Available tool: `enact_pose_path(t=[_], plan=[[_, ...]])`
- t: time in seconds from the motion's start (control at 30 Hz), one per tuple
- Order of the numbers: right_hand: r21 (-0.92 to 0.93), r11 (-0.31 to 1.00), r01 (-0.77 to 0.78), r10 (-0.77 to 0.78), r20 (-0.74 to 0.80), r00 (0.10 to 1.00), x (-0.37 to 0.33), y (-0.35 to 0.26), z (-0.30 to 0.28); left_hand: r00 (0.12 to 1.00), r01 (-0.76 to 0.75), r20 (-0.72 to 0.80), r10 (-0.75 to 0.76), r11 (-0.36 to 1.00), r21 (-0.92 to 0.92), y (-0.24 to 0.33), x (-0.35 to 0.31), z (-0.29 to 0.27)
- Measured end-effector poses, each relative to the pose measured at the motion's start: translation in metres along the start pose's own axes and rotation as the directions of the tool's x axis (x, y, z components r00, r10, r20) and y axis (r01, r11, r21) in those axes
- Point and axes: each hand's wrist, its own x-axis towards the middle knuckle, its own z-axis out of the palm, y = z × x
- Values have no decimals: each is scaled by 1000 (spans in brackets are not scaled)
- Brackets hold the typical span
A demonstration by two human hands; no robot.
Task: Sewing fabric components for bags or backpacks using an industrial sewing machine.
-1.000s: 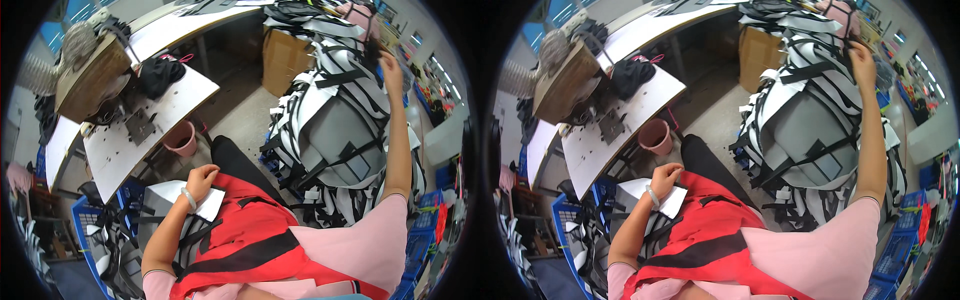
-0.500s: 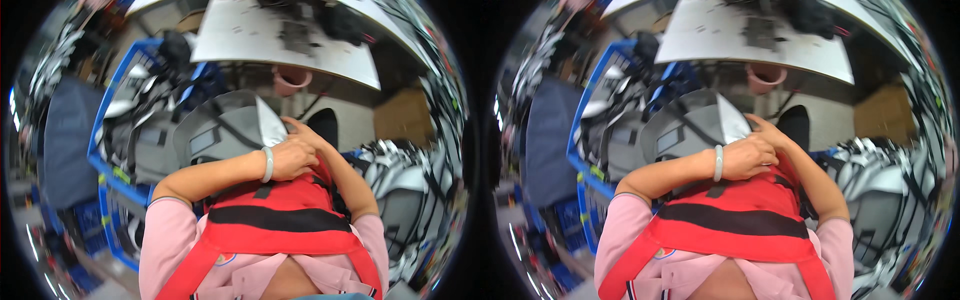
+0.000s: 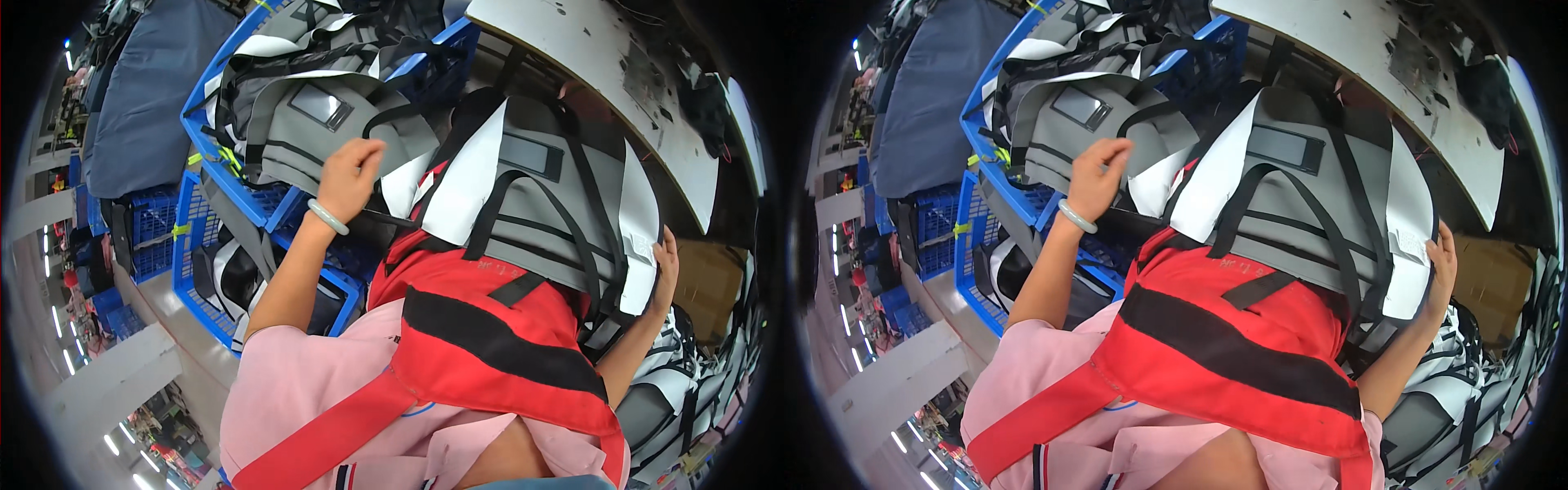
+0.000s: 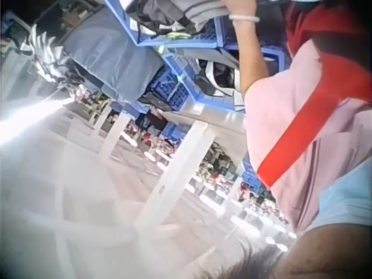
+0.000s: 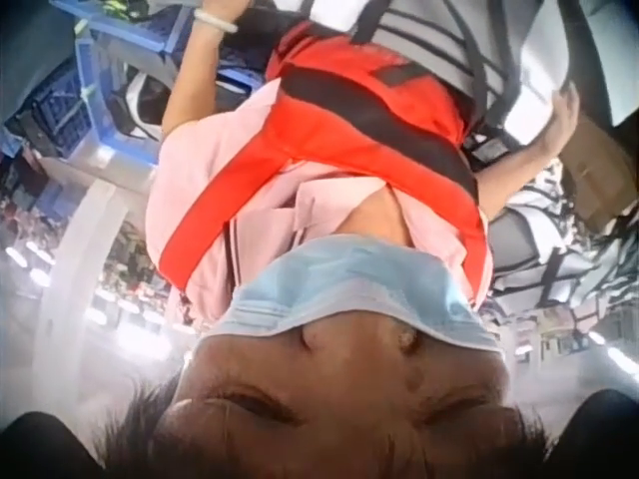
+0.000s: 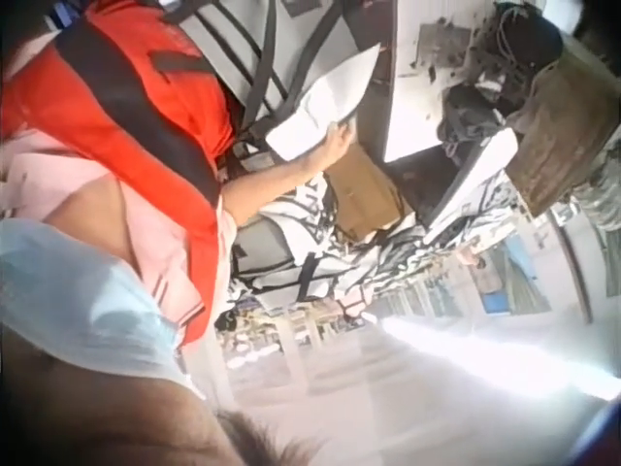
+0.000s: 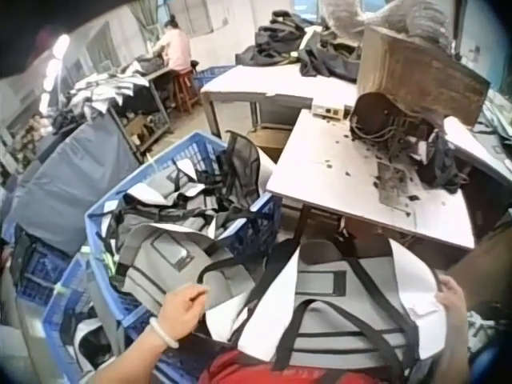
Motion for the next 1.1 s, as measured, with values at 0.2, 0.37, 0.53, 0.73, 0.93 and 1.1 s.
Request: enact_pose_path(t=[0.2,0.37,0.53,0.73,0.93,1.1], plan=[[-16,1000,8,-10,-94,996,-14,-12,12,957,-283,52,284,959,-22,75,-14,2],[-12,997,79,-80,-177,981,-28,-36,16,929,-338,173,326,940,46,89,-44,0],[17,983,185,-179,-179,967,-52,-66,22,943,-321,163,289,919,228,64,-63,36],[-33,935,353,-343,-339,876,-94,-104,33,907,-421,99,410,866,269,46,-7,82],[-472,867,161,-314,-266,911,-108,-87,-48,824,-522,291,486,851,54,87,50,93],[-780,604,165,-296,-27,955,-113,-100,-7,490,312,755,435,721,-618,201,45,86]])
